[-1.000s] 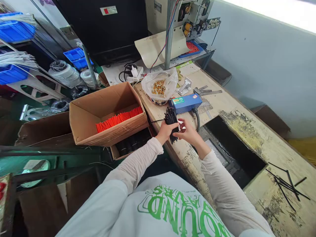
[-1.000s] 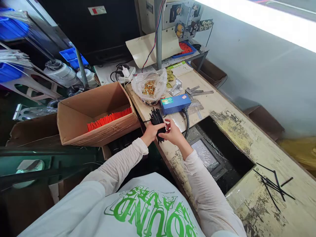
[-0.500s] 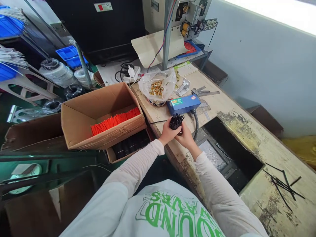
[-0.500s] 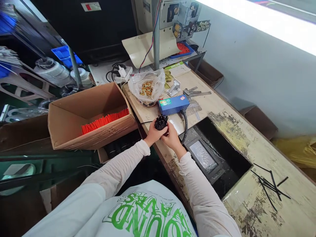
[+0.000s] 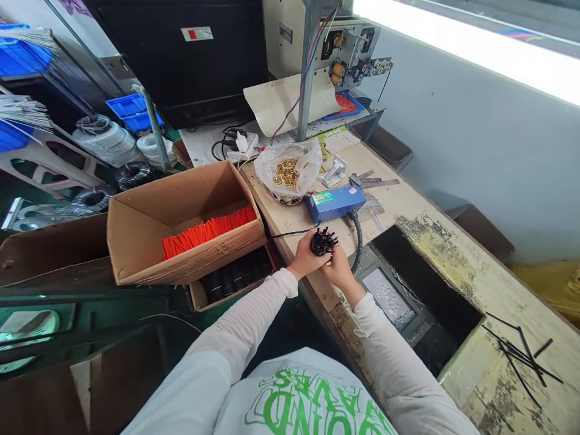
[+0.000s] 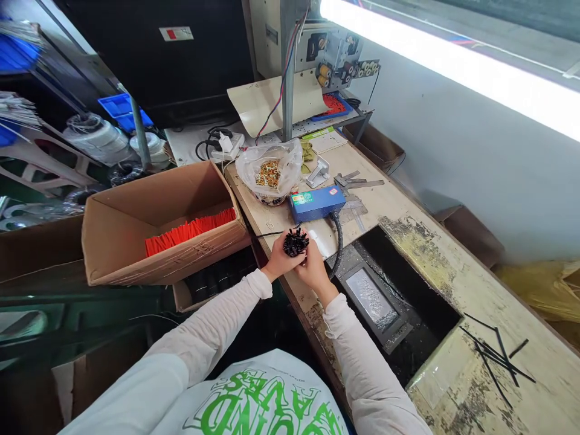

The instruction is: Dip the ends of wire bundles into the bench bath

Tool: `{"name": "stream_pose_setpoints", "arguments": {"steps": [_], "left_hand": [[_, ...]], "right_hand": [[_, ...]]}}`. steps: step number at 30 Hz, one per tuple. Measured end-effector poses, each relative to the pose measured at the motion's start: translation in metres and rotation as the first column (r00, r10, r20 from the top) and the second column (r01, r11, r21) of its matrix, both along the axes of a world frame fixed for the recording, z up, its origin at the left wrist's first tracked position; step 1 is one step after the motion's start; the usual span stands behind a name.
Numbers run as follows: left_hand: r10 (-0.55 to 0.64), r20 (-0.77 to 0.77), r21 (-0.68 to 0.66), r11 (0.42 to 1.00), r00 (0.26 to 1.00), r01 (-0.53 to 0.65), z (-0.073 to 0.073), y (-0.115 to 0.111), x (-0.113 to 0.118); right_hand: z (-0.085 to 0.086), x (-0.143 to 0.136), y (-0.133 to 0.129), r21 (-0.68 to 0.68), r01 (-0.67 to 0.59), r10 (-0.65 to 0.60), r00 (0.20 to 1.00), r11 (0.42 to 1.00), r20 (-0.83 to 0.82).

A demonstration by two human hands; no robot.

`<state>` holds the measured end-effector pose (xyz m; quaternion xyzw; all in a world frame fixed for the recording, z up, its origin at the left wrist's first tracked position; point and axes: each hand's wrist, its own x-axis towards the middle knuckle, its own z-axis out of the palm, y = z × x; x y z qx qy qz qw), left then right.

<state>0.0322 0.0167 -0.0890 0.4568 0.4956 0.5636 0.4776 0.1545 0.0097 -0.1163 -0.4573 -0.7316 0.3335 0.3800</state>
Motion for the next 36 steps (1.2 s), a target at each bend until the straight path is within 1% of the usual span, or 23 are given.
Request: {"name": "stream_pose_setpoints", "arguments": {"steps": [5,9,11,14,16,17,19,22,25,27,30,32,34,36], "left_hand": [[-0.042,0.047,-0.03,0.999,0.998,0.043,0.002,-0.002,-0.004],[-0.054,0.002,0.026,0.998,0.999,0.054,-0.002,-0.002,-0.007],[-0.054,-0.01,0.048,0.997,0.998,0.054,-0.003,-0.003,-0.008],[-0.05,0.016,0.013,0.999,0.999,0.05,-0.005,-0.002,-0.008],[-0.061,0.031,-0.007,0.998,0.998,0.061,-0.006,-0.001,-0.007],[-0.06,0.031,-0.009,0.998,0.998,0.061,-0.008,0.0,-0.006],[-0.019,0.031,-0.017,1.0,0.999,0.02,-0.009,0.003,-0.004],[0.076,0.065,-0.076,0.995,0.995,-0.071,-0.008,0.007,0.0],[0.142,0.14,-0.149,0.981,0.98,-0.121,0.0,0.009,0.004],[0.2,0.203,-0.176,0.97,0.959,-0.165,0.006,0.008,0.008],[0.287,0.289,-0.224,0.948,0.913,-0.227,0.012,0.005,0.015],[0.32,0.342,-0.267,0.934,0.883,-0.235,0.014,0.002,0.019],[0.328,0.377,-0.292,0.93,0.866,-0.225,0.015,0.0,0.021],[0.318,0.388,-0.287,0.934,0.865,-0.215,0.016,-0.002,0.022]], "right_hand": [[-0.003,0.002,-0.001,-0.005,-0.017,0.017,0.998,1.0,0.062],[0.002,0.003,-0.002,-0.047,-0.023,0.031,0.982,0.999,0.186],[0.009,0.002,-0.004,-0.107,0.003,0.03,0.951,0.994,0.308],[0.021,-0.002,-0.007,-0.181,0.084,0.02,0.861,0.98,0.508],[0.029,-0.004,-0.007,-0.187,0.12,0.013,0.809,0.975,0.588],[0.031,-0.004,-0.006,-0.184,0.125,0.012,0.797,0.975,0.604],[0.035,-0.003,-0.004,-0.17,0.116,0.009,0.802,0.979,0.597],[0.036,0.003,-0.001,-0.107,0.103,-0.033,0.855,0.989,0.518],[0.032,0.003,-0.002,-0.029,0.071,-0.05,0.887,0.997,0.46],[0.028,-0.003,-0.004,-0.014,0.056,-0.044,0.892,0.998,0.449],[0.026,-0.015,-0.005,-0.037,0.084,-0.059,0.896,0.996,0.441],[0.026,-0.02,-0.003,-0.065,0.087,-0.049,0.895,0.994,0.444],[0.027,-0.021,-0.001,-0.094,0.068,-0.019,0.897,0.993,0.441],[0.026,-0.02,0.001,-0.126,0.062,-0.002,0.903,0.99,0.429]]}}
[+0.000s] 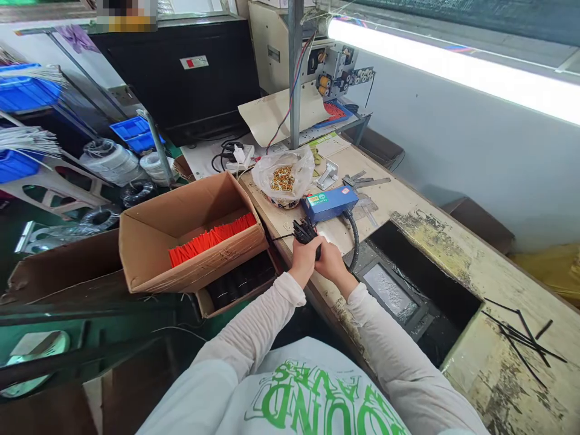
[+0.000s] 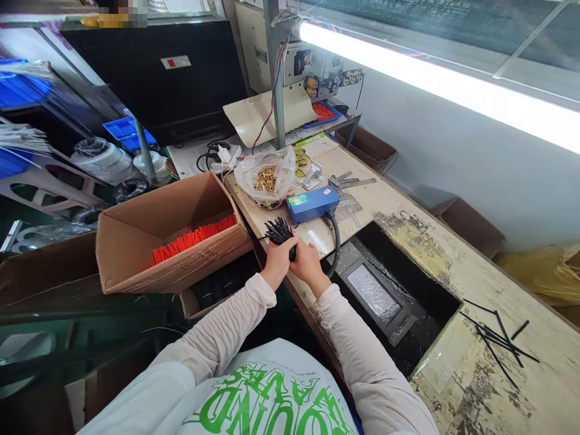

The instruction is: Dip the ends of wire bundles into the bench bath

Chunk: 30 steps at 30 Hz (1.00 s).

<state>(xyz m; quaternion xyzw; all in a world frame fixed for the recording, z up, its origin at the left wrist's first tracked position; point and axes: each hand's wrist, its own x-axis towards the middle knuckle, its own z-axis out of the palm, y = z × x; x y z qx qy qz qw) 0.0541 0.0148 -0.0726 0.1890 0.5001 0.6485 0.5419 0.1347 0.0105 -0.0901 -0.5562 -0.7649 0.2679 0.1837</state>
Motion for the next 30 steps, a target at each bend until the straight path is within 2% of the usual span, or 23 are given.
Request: {"name": "stream_pose_setpoints", "arguments": {"steps": [3,5,7,9,11,14,15,19,20,23,25,28,30], "left_hand": [[-0.042,-0.032,0.027,0.999,0.999,0.043,0.005,-0.003,-0.004],[-0.123,-0.07,0.034,0.991,0.99,0.126,0.01,-0.004,-0.011],[-0.239,-0.099,0.049,0.968,0.966,0.244,0.013,-0.005,-0.022],[-0.373,-0.108,0.079,0.921,0.922,0.382,0.015,-0.004,-0.035],[-0.524,-0.084,0.08,0.844,0.847,0.53,0.015,-0.002,-0.046],[-0.668,-0.006,0.032,0.743,0.744,0.668,0.013,0.0,-0.054],[-0.675,0.017,0.013,0.738,0.738,0.674,0.013,0.0,-0.054],[-0.573,0.022,-0.022,0.819,0.819,0.574,0.014,-0.004,-0.05],[-0.572,0.024,-0.013,0.82,0.82,0.572,0.015,-0.005,-0.05],[-0.665,0.095,0.024,0.746,0.741,0.666,0.017,-0.006,-0.052],[-0.667,0.142,0.024,0.741,0.731,0.671,0.016,-0.005,-0.053],[-0.56,0.142,-0.013,0.823,0.816,0.567,0.012,-0.003,-0.047],[-0.505,0.146,-0.039,0.856,0.851,0.515,0.007,-0.003,-0.042]], "right_hand": [[-0.003,0.002,0.002,-0.074,0.023,-0.03,0.995,0.997,-0.092],[-0.003,0.002,0.003,-0.139,-0.002,-0.035,0.965,0.99,-0.26],[0.0,0.003,0.003,-0.225,-0.06,-0.048,0.892,0.973,-0.449],[0.006,0.003,0.002,-0.343,-0.145,-0.085,0.815,0.928,-0.574],[0.011,0.004,0.0,-0.45,-0.243,-0.122,0.757,0.859,-0.642],[0.016,0.004,-0.003,-0.521,-0.369,-0.158,0.68,0.77,-0.716],[0.016,0.003,-0.003,-0.533,-0.392,-0.173,0.661,0.75,-0.73],[0.014,0.002,-0.004,-0.557,-0.429,-0.217,0.619,0.711,-0.755],[0.014,0.002,-0.004,-0.561,-0.433,-0.22,0.618,0.706,-0.755],[0.014,0.003,-0.002,-0.589,-0.452,-0.237,0.621,0.67,-0.747],[0.013,0.004,-0.001,-0.616,-0.459,-0.247,0.636,0.64,-0.731],[0.011,0.004,0.003,-0.639,-0.453,-0.228,0.676,0.621,-0.701],[0.011,0.004,0.007,-0.641,-0.464,-0.195,0.697,0.611,-0.69]]}}
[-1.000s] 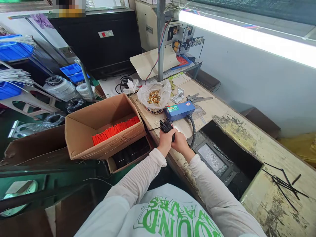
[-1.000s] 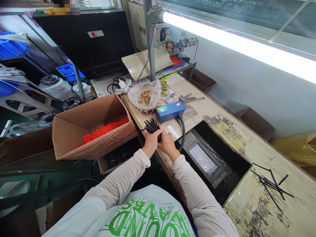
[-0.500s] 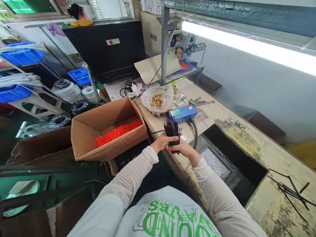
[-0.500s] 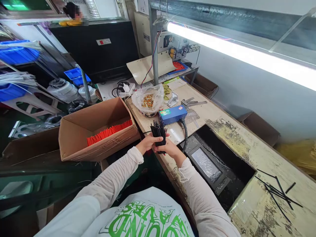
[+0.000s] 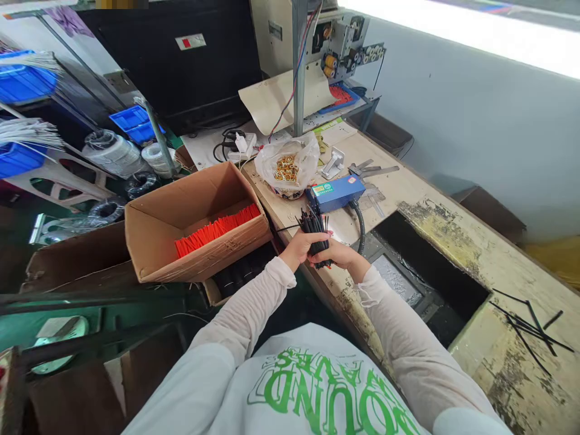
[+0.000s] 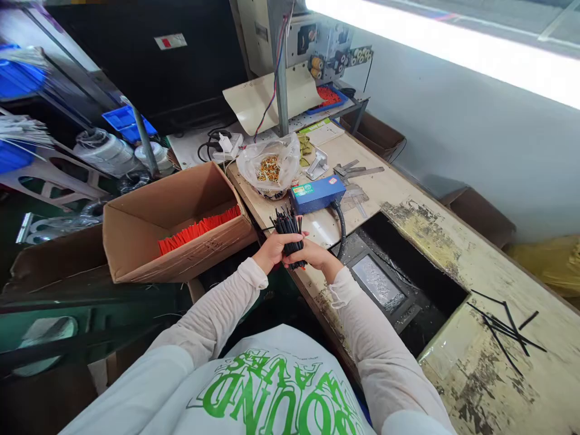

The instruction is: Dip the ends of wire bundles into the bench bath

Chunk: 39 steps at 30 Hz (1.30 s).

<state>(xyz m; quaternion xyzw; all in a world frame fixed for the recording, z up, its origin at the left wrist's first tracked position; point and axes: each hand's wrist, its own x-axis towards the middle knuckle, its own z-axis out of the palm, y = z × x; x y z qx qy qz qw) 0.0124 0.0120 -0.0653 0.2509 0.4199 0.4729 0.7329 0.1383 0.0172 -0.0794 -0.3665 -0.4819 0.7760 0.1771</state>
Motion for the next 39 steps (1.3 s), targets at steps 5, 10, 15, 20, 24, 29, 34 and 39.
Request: {"name": "stream_pose_setpoints", "arguments": {"steps": [5,10,15,20,24,29,34,39], "left_hand": [[0.05,0.085,-0.064,0.997,0.995,-0.044,-0.004,0.0,0.003],[0.208,0.182,-0.062,0.978,0.961,-0.2,0.004,0.004,-0.011],[0.313,0.215,-0.038,0.949,0.925,-0.313,0.01,0.01,-0.021],[0.321,0.18,-0.026,0.946,0.93,-0.322,0.01,0.011,-0.02],[0.351,0.128,-0.004,0.935,0.927,-0.354,0.011,0.012,-0.024],[0.362,-0.002,0.058,0.931,0.932,-0.362,0.006,0.013,-0.027],[0.336,-0.211,0.147,0.939,0.918,-0.31,-0.009,0.01,-0.007],[0.314,-0.376,0.211,0.945,0.872,-0.249,-0.022,0.01,0.013]], "right_hand": [[0.009,0.011,0.017,0.128,-0.158,0.136,0.976,0.979,0.168],[0.019,0.045,0.012,0.38,-0.071,-0.069,0.938,0.922,0.341],[0.013,0.04,-0.021,0.311,0.192,-0.262,0.944,0.931,0.202],[0.004,0.01,-0.036,0.274,0.329,-0.383,0.907,0.904,0.176],[0.0,0.02,-0.049,0.26,0.102,-0.166,0.957,0.96,0.239],[0.004,0.042,-0.051,0.351,-0.036,-0.081,0.946,0.936,0.313],[0.011,0.024,-0.013,0.315,0.404,-0.452,0.887,0.859,0.095],[0.003,0.004,0.004,0.389,0.253,-0.366,0.896,0.886,0.251]]}}
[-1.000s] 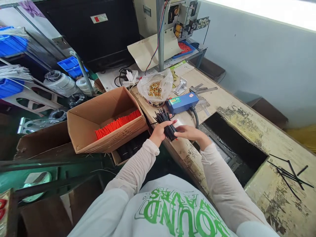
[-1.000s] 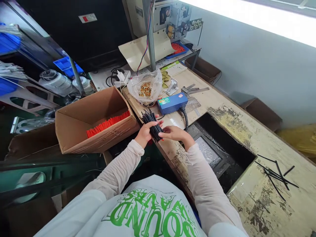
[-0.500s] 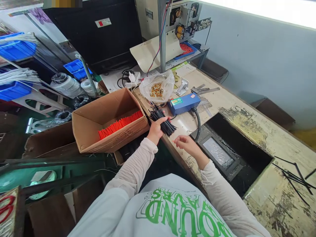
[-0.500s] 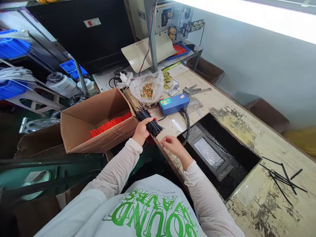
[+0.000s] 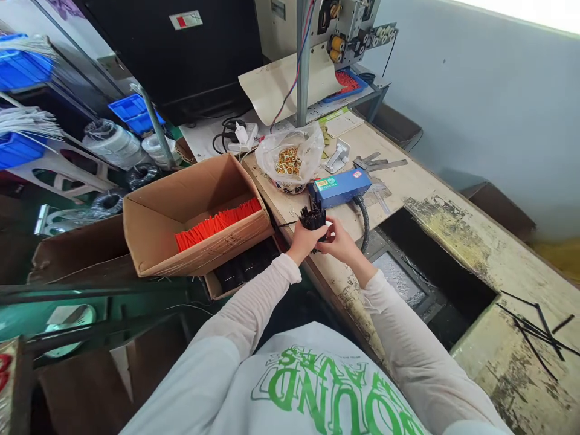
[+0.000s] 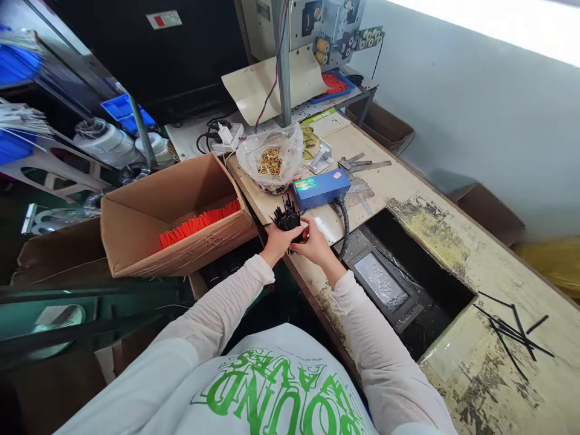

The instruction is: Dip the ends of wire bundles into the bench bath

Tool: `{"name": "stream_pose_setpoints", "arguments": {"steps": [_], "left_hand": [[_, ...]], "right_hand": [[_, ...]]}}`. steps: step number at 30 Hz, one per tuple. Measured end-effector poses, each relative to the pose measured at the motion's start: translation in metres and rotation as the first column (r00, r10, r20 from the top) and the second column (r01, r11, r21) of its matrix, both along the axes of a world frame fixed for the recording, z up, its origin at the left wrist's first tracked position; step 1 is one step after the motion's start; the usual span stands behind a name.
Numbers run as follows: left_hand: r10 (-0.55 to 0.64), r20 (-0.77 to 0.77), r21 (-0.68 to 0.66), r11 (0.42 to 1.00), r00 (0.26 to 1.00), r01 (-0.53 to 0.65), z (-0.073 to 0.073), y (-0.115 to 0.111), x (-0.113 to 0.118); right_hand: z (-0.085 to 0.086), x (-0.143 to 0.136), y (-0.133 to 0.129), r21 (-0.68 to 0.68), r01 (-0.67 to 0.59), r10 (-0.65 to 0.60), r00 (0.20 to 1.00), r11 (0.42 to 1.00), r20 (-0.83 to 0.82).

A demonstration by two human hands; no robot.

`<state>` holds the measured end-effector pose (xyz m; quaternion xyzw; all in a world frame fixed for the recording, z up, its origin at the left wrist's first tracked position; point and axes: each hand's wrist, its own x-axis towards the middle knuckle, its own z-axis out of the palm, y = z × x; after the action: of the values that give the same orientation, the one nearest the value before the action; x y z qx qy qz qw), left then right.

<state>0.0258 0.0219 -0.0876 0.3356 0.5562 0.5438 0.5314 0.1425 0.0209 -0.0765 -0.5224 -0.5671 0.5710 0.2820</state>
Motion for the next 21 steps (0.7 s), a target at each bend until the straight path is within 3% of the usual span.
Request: {"name": "stream_pose_setpoints", "arguments": {"steps": [3,7,12,18,21], "left_hand": [[-0.004,-0.063,0.064,0.998,0.998,0.008,-0.008,0.002,0.005],[-0.04,-0.104,0.17,0.984,0.994,0.057,-0.017,0.003,0.006],[-0.107,-0.158,0.283,0.948,0.982,0.148,-0.019,0.002,0.004],[-0.091,-0.146,0.287,0.949,0.985,0.13,-0.018,-0.001,0.0],[-0.126,-0.151,0.308,0.936,0.98,0.168,-0.019,-0.002,-0.002]], "right_hand": [[-0.009,-0.001,-0.002,0.132,0.009,-0.022,0.995,0.991,0.097],[-0.02,0.002,-0.004,0.266,0.002,-0.033,0.993,0.964,0.111],[-0.029,0.004,-0.005,0.46,-0.005,-0.058,0.991,0.888,0.121],[-0.031,0.004,-0.01,0.521,-0.083,-0.04,0.975,0.85,0.221],[-0.027,0.004,-0.014,0.479,-0.143,-0.034,0.939,0.866,0.343]]}}
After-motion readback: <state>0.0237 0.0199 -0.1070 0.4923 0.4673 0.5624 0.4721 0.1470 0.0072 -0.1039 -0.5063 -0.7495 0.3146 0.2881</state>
